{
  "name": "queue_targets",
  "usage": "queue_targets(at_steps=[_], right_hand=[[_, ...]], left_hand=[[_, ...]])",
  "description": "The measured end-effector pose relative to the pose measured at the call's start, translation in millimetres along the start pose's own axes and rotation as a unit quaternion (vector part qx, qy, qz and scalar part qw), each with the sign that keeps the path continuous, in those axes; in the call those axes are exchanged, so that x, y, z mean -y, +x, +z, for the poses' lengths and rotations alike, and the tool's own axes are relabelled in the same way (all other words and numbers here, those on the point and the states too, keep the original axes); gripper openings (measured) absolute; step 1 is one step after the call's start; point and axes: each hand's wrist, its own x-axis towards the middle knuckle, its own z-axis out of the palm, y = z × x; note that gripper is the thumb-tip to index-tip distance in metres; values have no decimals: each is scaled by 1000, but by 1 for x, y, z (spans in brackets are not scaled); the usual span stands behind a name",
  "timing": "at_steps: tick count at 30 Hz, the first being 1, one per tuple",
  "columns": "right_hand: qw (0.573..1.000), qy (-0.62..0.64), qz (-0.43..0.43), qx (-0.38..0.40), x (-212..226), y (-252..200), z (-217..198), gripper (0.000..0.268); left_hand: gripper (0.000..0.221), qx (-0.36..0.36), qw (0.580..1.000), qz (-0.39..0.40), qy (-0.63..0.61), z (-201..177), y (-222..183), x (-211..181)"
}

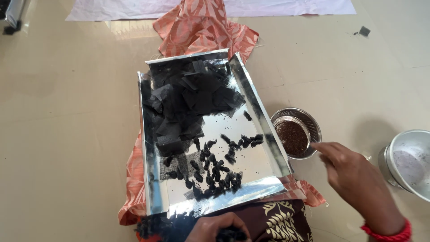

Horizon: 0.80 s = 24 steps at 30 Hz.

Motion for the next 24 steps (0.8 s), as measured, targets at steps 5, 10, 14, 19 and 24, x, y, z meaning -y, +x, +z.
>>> queue_targets(at_steps=[5,10,14,19,24], right_hand=[[953,239,-172,-72,50,19,34,35],[921,236,-308,-29,94,47,60,49],[900,188,-394,-11,111,61,67,43],[902,156,-402,12,110,63,83,28],[849,480,-216,50,99,54,79,27]], left_hand=[[16,27,999,28,1,2,8,2],[19,8,998,55,35,5,11,27],[15,-4,999,47,26,8,15,43],[11,-20,999,17,-27,14,15,47],[9,-60,998,-9,-25,5,8,19]])
